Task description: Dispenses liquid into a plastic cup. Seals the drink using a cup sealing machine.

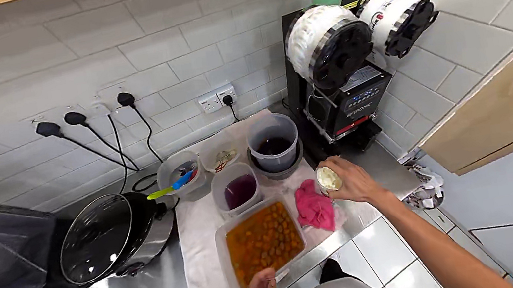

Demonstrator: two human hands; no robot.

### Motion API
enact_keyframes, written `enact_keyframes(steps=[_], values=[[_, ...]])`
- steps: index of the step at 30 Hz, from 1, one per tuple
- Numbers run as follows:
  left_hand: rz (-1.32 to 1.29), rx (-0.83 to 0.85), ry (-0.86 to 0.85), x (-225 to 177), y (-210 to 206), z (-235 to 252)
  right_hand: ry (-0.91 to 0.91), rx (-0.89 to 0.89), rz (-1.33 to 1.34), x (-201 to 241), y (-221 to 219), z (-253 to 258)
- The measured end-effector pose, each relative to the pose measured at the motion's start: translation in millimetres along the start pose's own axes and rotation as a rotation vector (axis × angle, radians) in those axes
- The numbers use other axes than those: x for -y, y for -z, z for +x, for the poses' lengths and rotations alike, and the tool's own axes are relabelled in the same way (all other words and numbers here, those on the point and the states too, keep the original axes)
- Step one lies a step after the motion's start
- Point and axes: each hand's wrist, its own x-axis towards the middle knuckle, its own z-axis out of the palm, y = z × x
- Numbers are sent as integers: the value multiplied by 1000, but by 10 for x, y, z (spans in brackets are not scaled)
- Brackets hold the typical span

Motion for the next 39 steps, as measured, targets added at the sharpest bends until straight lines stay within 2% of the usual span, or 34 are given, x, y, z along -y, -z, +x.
enact_keyframes(steps=[6,12,22,34,39], values=[[40,-4,90,-83,-553,93,-49,17,20,-645,-158,-71],[37,-15,93,-103,-810,149,-100,45,31,-856,-244,-36],[62,28,71,-96,-627,280,-278,72,72,-739,-404,-29],[109,214,43,-182,-403,612,-425,58,72,-655,-440,-113],[243,335,24,-232,-436,770,-421,45,75,-631,-416,-160]])
